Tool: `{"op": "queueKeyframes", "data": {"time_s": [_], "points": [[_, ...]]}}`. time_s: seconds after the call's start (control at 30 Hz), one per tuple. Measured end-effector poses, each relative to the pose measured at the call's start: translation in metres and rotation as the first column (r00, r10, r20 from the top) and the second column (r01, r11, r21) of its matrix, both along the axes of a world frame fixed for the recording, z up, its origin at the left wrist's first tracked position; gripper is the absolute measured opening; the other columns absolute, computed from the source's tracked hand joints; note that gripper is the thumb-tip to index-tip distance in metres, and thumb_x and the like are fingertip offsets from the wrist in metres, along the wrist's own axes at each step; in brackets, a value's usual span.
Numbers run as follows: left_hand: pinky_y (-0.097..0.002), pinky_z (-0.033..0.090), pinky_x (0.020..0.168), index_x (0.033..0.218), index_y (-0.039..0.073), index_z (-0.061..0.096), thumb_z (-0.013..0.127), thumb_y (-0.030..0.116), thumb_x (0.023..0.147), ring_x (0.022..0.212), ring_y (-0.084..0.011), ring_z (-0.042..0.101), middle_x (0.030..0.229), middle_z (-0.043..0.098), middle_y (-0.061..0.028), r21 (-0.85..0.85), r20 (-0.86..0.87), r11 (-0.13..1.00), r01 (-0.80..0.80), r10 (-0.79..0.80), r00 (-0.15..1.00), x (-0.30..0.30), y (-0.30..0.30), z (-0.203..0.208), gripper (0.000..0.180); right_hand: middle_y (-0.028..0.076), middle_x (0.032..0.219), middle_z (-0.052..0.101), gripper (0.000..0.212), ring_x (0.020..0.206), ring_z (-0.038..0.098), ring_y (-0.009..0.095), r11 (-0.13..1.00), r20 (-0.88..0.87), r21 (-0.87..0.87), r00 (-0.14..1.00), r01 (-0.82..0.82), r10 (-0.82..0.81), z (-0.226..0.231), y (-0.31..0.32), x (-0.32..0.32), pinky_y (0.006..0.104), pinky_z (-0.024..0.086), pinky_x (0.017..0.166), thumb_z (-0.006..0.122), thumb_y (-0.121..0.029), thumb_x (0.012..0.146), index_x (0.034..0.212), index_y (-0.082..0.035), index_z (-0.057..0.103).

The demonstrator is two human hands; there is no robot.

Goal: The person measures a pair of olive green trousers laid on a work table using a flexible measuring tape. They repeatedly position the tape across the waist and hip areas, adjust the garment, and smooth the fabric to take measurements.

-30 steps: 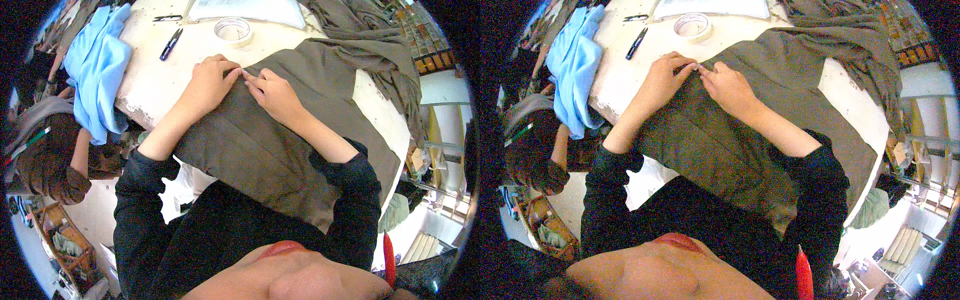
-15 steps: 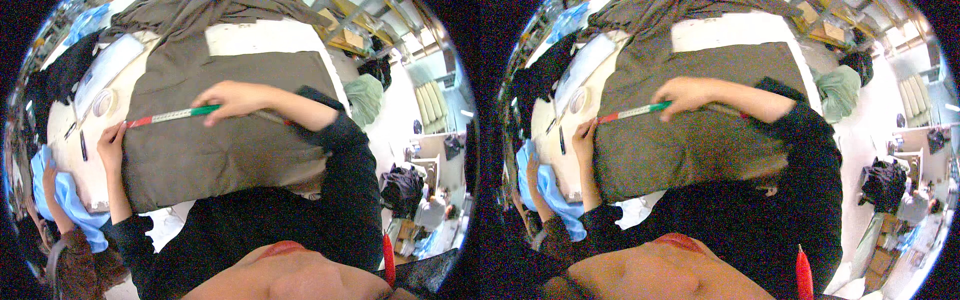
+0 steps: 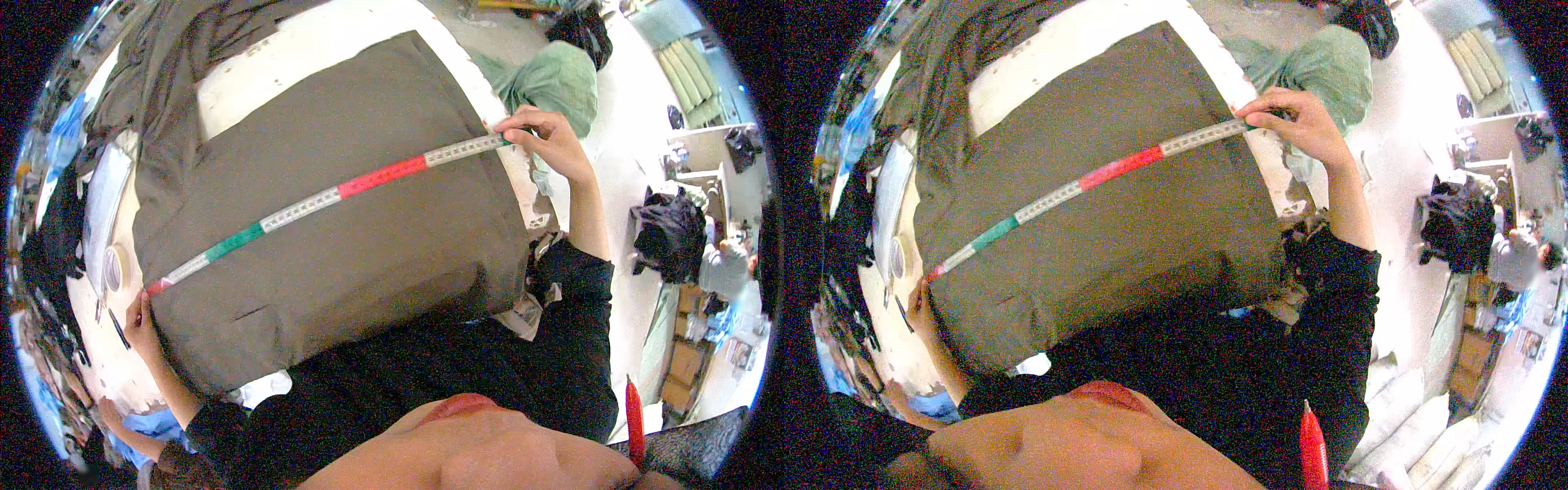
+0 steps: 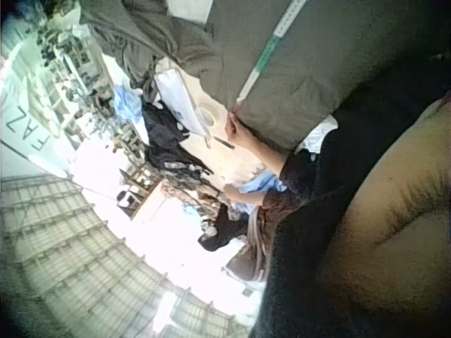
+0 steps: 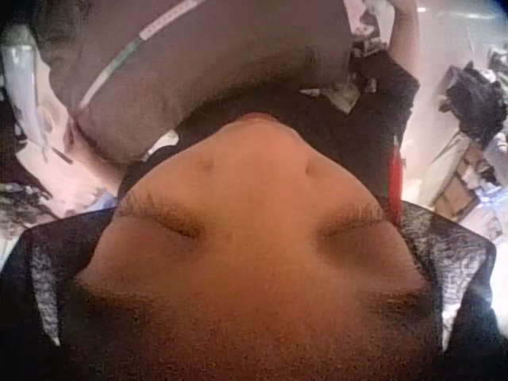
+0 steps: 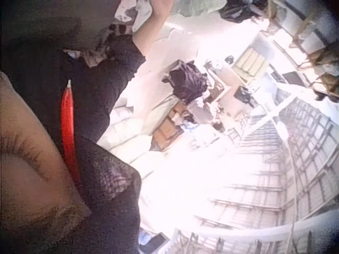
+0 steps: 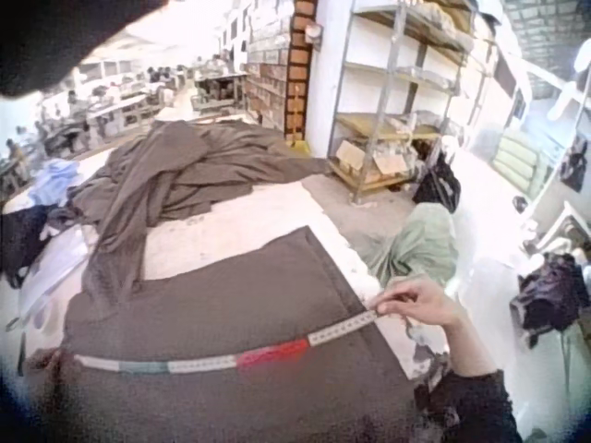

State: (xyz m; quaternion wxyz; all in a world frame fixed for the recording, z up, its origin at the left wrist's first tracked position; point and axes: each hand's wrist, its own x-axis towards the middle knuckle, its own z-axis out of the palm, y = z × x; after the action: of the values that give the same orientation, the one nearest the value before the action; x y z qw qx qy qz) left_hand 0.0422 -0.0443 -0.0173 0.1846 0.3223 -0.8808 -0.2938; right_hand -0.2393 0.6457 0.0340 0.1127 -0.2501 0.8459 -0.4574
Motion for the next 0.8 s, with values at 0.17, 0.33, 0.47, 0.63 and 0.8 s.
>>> {"op": "queueKeyframes", "data": {"time_s": [0.17,0.33,0.47,0.63,0.8], "points": [[-0.0279,0.048,0.093,0.115,-0.001,0.07,0.068,0.021,0.094,0.1,-0.0156,0.064,0.112,0.071,-0.009,0.001,0.076,1.0,-0.004,0.004,0.997,0.0,-0.006,0.007,0.031,0.004,0.089,0.068,0.013,0.086,0.059,0.013,0.997,-0.156,0.049,0.986,0.059,-0.051,-0.016,-0.006,0.008,0.0263,0.045,0.081,0.068,-0.011,0.09,0.099,-0.005,0.075],[-0.0294,0.047,0.095,0.117,-0.001,0.069,0.067,0.021,0.094,0.104,-0.0174,0.064,0.116,0.07,-0.0105,-0.036,0.138,0.999,-0.009,0.014,0.99,-0.004,-0.001,0.019,0.032,0.006,0.092,0.069,0.013,0.088,0.062,0.016,0.991,-0.153,0.062,0.982,0.118,-0.108,-0.018,-0.01,0.01,0.0282,0.046,0.084,0.069,-0.013,0.09,0.099,-0.005,0.075],[-0.0295,0.047,0.096,0.119,-0.002,0.068,0.066,0.021,0.095,0.105,-0.0183,0.064,0.116,0.07,-0.0111,0.007,0.148,1.0,-0.027,0.026,0.989,-0.009,0.006,0.023,0.033,0.006,0.094,0.069,0.014,0.091,0.063,0.017,0.99,-0.135,0.025,0.982,0.137,-0.133,-0.019,-0.011,0.012,0.0287,0.046,0.085,0.068,-0.012,0.09,0.101,-0.005,0.074],[-0.0295,0.046,0.097,0.119,-0.003,0.067,0.065,0.02,0.095,0.106,-0.0189,0.064,0.116,0.07,-0.0118,0.026,0.181,1.0,0.007,-0.011,0.984,-0.01,0.012,0.031,0.034,0.008,0.094,0.07,0.014,0.089,0.064,0.018,0.992,-0.125,0.001,0.984,0.129,-0.128,-0.019,-0.007,0.011,0.0293,0.048,0.083,0.067,-0.011,0.09,0.101,-0.004,0.072],[-0.0298,0.047,0.096,0.119,-0.003,0.067,0.064,0.023,0.095,0.106,-0.02,0.064,0.116,0.07,-0.0131,-0.042,0.217,0.998,0.046,-0.036,0.976,-0.007,0.005,0.031,0.035,0.007,0.092,0.07,0.012,0.088,0.064,0.017,0.986,-0.179,0.042,0.972,0.161,-0.151,-0.017,-0.009,0.013,0.0285,0.047,0.082,0.066,-0.008,0.09,0.099,-0.004,0.072]]}}
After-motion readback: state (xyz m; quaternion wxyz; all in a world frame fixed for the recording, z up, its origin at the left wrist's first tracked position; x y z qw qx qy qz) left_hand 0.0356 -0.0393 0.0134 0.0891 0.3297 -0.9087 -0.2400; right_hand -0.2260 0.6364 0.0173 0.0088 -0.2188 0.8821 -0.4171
